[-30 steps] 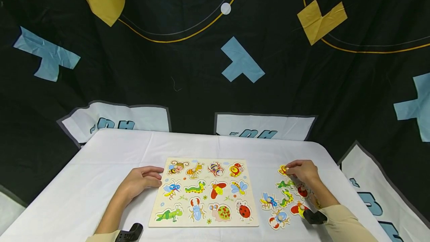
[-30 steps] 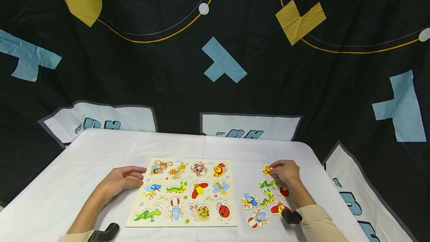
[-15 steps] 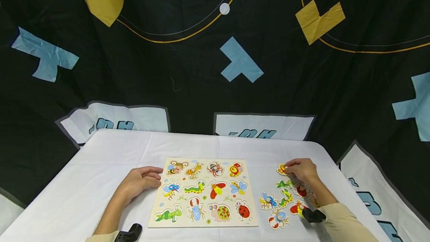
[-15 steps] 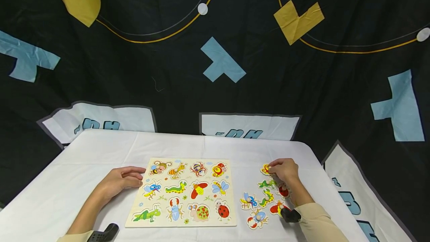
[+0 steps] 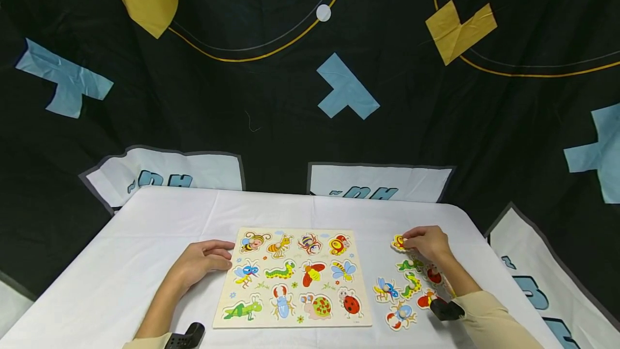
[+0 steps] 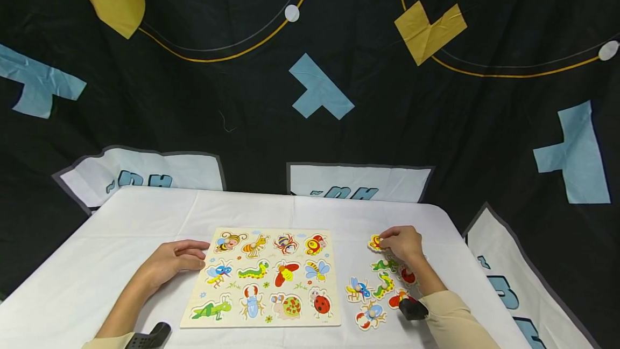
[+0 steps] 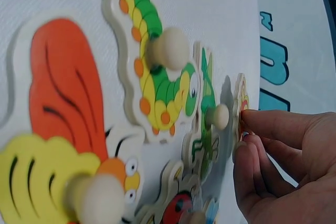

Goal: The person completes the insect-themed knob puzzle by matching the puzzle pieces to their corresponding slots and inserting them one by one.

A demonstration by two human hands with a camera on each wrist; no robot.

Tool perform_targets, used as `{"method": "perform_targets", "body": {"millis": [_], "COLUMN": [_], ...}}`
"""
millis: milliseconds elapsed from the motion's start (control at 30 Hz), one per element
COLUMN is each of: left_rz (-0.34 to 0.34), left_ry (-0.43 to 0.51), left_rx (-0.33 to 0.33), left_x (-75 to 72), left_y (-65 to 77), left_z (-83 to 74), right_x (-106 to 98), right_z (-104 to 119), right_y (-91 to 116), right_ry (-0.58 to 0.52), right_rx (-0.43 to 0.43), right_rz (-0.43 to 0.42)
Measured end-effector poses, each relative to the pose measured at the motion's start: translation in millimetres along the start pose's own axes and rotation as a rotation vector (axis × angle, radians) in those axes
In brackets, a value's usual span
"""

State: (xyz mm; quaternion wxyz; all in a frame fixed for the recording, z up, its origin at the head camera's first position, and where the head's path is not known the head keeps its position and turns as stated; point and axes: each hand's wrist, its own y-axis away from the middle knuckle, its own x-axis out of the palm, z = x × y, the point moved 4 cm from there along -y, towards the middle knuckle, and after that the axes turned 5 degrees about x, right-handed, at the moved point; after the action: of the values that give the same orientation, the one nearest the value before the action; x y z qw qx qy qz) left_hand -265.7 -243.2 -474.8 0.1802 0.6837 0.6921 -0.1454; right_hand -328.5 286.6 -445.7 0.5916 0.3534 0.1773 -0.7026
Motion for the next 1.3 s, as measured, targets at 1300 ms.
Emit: {"method": "perform_targets", "body": {"millis": [1300], "left_rz": [0.011], "left_ry": [0.000], "left_rx": [-0.006], "left_x": [0.3], "left_y": [-2.7], "left_z": [2.4], "right_x": [57.0], "right_z": [60.6], "right_y": [15.0], "right_ry": [-0.017], "right_rx": [-0.220], "right_rz": [0.018]}}
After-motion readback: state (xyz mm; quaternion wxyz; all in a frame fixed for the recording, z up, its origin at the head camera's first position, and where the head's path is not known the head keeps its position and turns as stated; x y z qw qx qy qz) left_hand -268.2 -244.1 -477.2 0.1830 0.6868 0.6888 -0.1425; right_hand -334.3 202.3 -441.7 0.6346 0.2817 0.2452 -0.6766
